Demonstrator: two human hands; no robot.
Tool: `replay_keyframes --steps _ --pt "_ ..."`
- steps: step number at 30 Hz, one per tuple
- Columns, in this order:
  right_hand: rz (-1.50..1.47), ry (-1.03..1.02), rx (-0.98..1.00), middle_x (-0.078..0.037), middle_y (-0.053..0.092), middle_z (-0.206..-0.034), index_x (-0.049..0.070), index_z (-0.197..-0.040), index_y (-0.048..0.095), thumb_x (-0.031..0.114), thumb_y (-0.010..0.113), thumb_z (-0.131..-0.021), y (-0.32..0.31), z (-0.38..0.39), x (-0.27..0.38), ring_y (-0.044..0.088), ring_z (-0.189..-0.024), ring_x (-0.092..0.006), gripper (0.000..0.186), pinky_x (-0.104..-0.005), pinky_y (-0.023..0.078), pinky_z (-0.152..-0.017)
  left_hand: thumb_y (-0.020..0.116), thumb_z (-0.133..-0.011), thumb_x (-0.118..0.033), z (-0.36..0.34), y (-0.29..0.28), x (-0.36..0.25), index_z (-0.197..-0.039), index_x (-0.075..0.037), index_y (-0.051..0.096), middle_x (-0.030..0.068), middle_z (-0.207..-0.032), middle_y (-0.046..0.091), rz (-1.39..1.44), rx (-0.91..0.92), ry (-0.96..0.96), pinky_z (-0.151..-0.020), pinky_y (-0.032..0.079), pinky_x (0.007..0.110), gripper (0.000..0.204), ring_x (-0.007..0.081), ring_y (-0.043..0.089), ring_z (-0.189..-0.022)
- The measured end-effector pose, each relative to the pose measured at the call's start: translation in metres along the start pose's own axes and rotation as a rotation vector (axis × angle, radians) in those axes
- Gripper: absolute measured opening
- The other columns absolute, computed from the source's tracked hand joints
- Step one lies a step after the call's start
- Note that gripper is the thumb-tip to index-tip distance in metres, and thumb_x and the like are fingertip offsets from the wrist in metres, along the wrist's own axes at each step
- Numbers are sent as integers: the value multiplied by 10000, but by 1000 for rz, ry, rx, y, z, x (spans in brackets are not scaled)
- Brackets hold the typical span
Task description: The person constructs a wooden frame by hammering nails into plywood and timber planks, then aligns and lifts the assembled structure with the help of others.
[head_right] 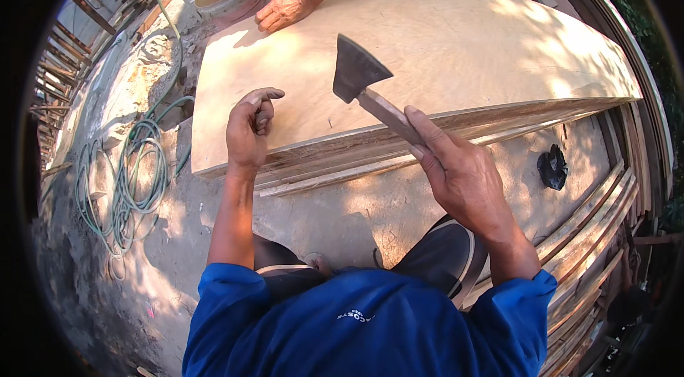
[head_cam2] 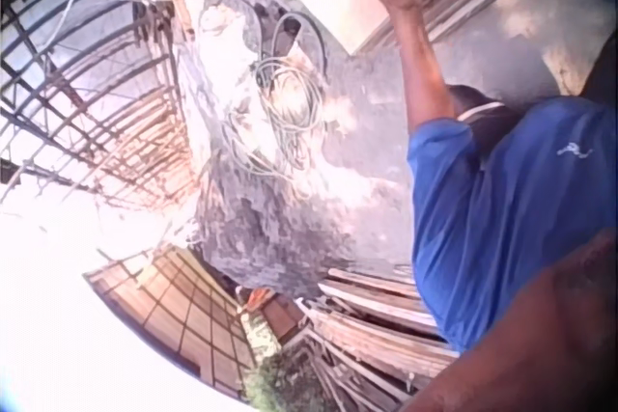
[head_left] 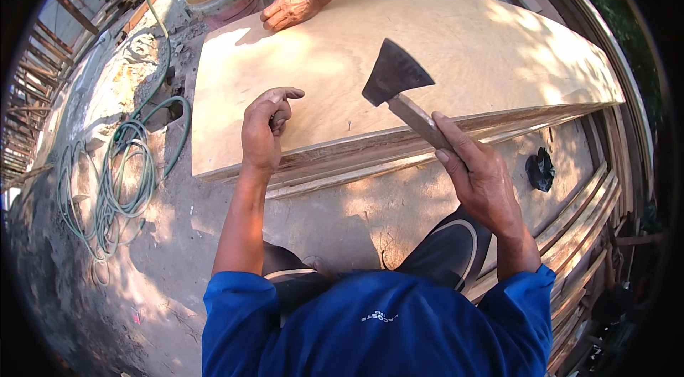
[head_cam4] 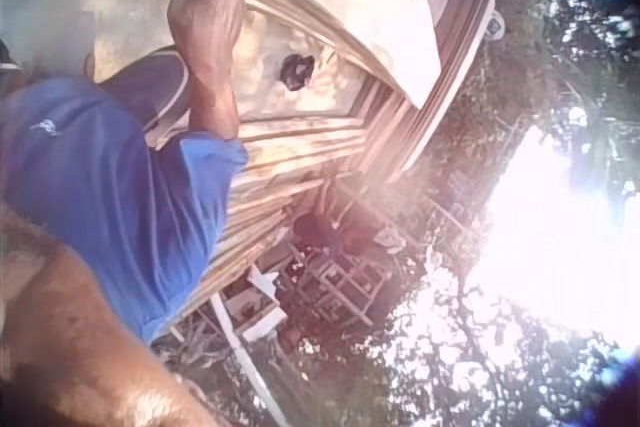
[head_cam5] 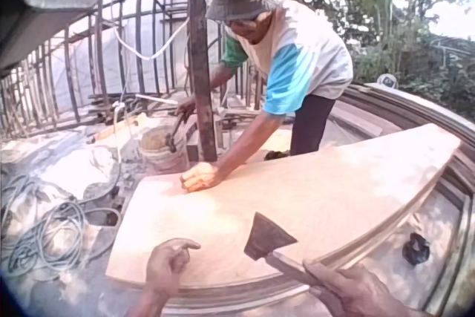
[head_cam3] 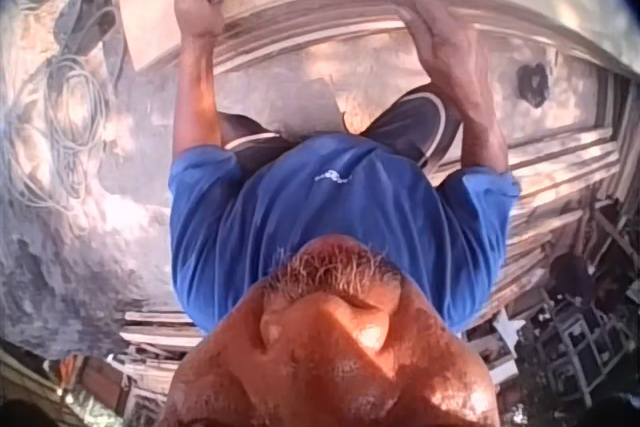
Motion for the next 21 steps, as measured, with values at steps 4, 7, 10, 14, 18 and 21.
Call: replay_keyframes --steps 4,7,10,14,18,21 --pt "-302 -112 -419 -247 697 -1203 22 -1513 483 27 607 -1004 -16 7 7 729 -1007 -336 524 -368 563 -857 406 -1000 -214 0 5 5 -1055 4 631 -44 -708 383 4 -81 6 -570 239 238 317 62 290 -633" --pt "-113 -106 -138 -237 710 -1050 116 -1516 497 89 636 -990 17 6 4 710 -917 -431 545 -473 581 -763 416 -1014 -211 -2 5 7 -1012 -39 611 -38 -715 394 -57 -74 0 -565 241 241 261 64 299 -635" --pt "2 55 70 -228 686 -889 143 -1503 527 118 644 -988 26 3 -11 687 -825 -447 529 -494 549 -694 434 -1030 -212 -1 -1 9 -1003 -53 612 -35 -710 402 -36 -99 -7 -558 241 244 241 66 313 -638" --pt "-313 49 -355 -174 721 -972 36 -1520 473 84 600 -1022 -13 7 0 704 -812 -311 516 -420 534 -689 452 -1041 -217 0 -1 10 -1005 -45 612 -33 -703 406 -10 -109 11 -552 239 244 238 63 322 -640" --pt "-263 -84 -425 -229 727 -1009 17 -1540 425 70 583 -1025 3 9 -2 722 -844 -359 541 -435 530 -690 469 -1034 -216 -2 1 7 -1007 -32 617 -35 -703 415 26 -121 -23 -574 249 244 238 62 331 -658" --pt "-36 57 106 -302 697 -1037 126 -1523 493 58 637 -981 41 4 -18 689 -945 -476 564 -468 557 -772 480 -1027 -216 -2 2 11 -1012 -24 622 -40 -710 421 39 -113 -33 -593 260 245 239 58 337 -674"
Point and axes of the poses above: each hand's wrist, its own z-axis away from the middle knuckle, its own y-axis out of the palm, x = y × z, the point moved 4 cm from there along -z, towards the middle knuckle
